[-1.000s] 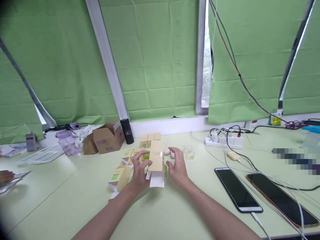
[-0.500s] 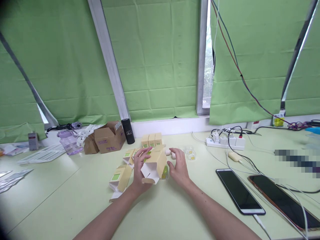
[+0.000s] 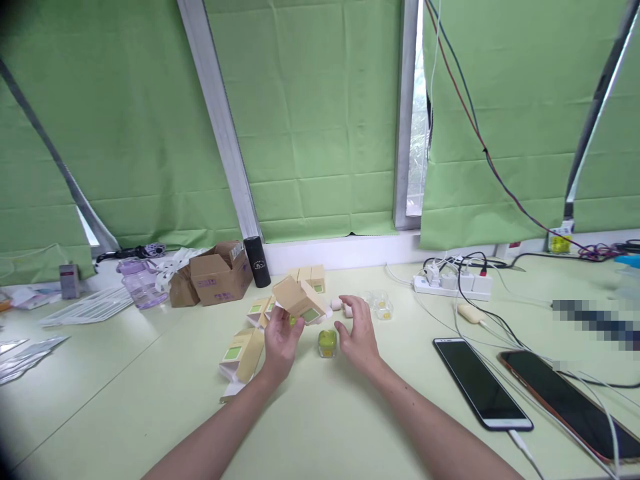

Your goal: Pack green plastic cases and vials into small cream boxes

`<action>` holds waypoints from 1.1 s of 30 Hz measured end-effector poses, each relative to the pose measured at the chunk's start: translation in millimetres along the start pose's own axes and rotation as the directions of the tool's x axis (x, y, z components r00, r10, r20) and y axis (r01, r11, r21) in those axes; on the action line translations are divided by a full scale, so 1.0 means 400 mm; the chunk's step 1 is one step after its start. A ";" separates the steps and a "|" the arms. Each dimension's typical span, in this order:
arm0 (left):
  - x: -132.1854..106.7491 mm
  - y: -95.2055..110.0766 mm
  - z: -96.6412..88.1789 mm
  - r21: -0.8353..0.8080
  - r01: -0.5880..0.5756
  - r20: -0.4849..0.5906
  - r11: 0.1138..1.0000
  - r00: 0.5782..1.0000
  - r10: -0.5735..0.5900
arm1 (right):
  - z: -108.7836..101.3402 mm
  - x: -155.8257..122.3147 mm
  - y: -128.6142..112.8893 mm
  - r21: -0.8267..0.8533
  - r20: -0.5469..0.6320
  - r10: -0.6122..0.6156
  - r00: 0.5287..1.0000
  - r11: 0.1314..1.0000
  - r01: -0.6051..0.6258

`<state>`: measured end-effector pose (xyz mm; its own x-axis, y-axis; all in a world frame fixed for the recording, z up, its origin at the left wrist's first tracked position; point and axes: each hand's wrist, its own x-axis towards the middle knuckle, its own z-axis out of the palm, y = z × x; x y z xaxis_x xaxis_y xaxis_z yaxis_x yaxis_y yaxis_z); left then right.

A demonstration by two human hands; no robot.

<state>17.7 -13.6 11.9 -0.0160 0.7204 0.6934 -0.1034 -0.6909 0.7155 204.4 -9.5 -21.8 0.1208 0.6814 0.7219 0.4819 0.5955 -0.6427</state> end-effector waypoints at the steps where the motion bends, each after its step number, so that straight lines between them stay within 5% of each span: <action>1: 0.004 0.001 0.000 -0.008 0.016 0.003 1.000 1.000 -0.016 | 0.000 0.000 -0.001 0.000 0.000 -0.001 1.000 1.000 0.001; 18: 0.016 -0.010 0.014 -0.033 0.186 -0.097 0.982 0.977 -0.189 | -0.009 -0.004 -0.050 0.211 0.072 -0.127 0.989 0.971 0.109; 33: 0.009 -0.008 0.017 0.002 0.272 0.001 0.962 0.962 -0.272 | -0.012 -0.008 -0.064 0.278 0.191 -0.128 0.973 0.958 0.072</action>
<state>24.8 -9.1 12.6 0.0134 0.8809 0.4731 -0.1014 -0.4695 0.8771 195.9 -29.1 -6.3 -0.1096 0.6679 0.7361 0.2288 0.7376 -0.6353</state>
